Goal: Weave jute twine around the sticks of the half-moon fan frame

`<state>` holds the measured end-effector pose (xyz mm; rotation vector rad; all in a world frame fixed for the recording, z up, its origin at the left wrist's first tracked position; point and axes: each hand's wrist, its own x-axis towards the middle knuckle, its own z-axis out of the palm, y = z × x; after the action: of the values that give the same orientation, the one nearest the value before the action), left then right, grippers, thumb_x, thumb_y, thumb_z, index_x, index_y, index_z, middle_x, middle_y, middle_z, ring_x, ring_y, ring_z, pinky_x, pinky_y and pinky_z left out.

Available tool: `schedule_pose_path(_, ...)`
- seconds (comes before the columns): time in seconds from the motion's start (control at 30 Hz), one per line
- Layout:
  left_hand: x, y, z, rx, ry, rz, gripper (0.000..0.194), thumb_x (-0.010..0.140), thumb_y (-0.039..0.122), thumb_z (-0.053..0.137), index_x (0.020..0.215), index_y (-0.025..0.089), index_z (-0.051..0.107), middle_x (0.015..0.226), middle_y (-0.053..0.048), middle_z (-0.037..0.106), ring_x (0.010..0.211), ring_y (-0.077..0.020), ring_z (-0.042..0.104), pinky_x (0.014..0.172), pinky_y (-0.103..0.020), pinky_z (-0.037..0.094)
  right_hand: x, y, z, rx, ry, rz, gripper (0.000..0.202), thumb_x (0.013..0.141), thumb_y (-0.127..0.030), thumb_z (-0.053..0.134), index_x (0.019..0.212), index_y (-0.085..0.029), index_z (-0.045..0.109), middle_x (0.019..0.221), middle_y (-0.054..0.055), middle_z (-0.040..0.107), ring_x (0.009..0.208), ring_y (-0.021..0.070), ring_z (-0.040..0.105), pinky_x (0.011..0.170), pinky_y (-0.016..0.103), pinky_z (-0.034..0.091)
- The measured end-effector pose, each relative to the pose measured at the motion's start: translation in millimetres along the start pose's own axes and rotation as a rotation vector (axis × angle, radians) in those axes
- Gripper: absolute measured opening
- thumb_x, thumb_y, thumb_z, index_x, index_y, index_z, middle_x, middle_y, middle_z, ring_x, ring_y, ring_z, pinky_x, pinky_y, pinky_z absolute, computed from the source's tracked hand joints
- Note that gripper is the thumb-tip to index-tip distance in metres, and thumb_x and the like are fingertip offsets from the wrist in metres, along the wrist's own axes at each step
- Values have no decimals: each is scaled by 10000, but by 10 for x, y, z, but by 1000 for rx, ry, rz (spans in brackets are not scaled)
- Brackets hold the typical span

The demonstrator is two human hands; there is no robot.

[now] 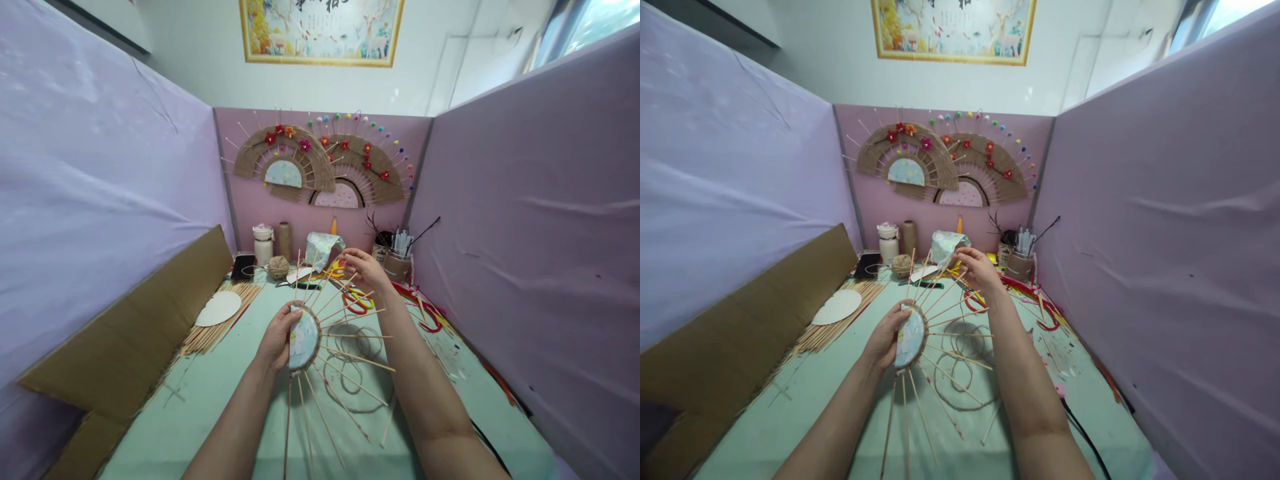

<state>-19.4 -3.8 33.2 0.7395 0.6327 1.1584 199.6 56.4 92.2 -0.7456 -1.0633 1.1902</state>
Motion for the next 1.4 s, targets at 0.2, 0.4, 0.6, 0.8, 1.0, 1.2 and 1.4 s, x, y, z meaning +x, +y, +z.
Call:
schedule_pose_path(0.2, 25, -21, -18, -4, 9, -4, 313, 616, 174, 721, 892, 152, 574, 630, 6, 631, 542, -118, 606, 518, -206, 471, -54, -82, 17, 14, -15, -82, 285, 591, -293, 729, 826, -218, 586, 763, -3, 630, 490, 60, 371, 445, 202, 297)
schedule_pose_path(0.4, 92, 7, -79, -133, 117, 147, 301, 620, 197, 733, 878, 159, 584, 653, 27, 646, 548, -87, 598, 533, -181, 471, -2, 28, -38, -146, 3, 44, 256, 591, -252, 660, 833, -192, 601, 606, -38, 541, 437, 52, 285, 413, 199, 202)
schedule_pose_path(0.6, 162, 79, -181, -234, 208, 294, 286, 624, 194, 730, 878, 166, 601, 686, 38, 661, 602, -81, 617, 584, -175, 484, -30, 171, -45, -614, -229, 152, 271, 655, -400, 641, 769, -154, 663, 516, -51, 468, 451, 63, 310, 434, 211, 239)
schedule_pose_path(0.8, 203, 93, -246, -301, 270, 288, 191, 661, 196, 692, 826, 138, 616, 685, 5, 676, 609, -115, 639, 631, -232, 521, -180, 134, 159, -921, -859, 262, 281, 687, -399, 666, 731, -124, 694, 618, -13, 594, 599, 92, 487, 549, 201, 363)
schedule_pose_path(1.0, 159, 73, -170, -286, 195, 276, 204, 647, 185, 713, 825, 144, 622, 694, 10, 683, 601, -103, 634, 611, -197, 501, -171, 225, 317, -800, -858, 137, 418, 732, -408, 662, 1092, -196, 640, 1106, 58, 634, 1018, 193, 561, 876, 292, 424)
schedule_pose_path(1.2, 121, 42, -113, -224, 135, 272, 273, 634, 189, 733, 877, 147, 616, 705, 6, 686, 587, -102, 624, 593, -199, 492, -185, 444, 489, -308, -745, 181, 466, 670, -354, 739, 1080, -183, 603, 1020, 62, 647, 932, 180, 594, 843, 326, 450)
schedule_pose_path(1.4, 165, 24, -139, -269, 201, 256, 193, 665, 161, 701, 835, 146, 612, 694, 4, 683, 601, -105, 632, 605, -199, 497, -157, 682, 604, -177, -600, 162, 313, 614, -318, 776, 841, -156, 634, 776, 5, 645, 691, 116, 578, 683, 257, 444)
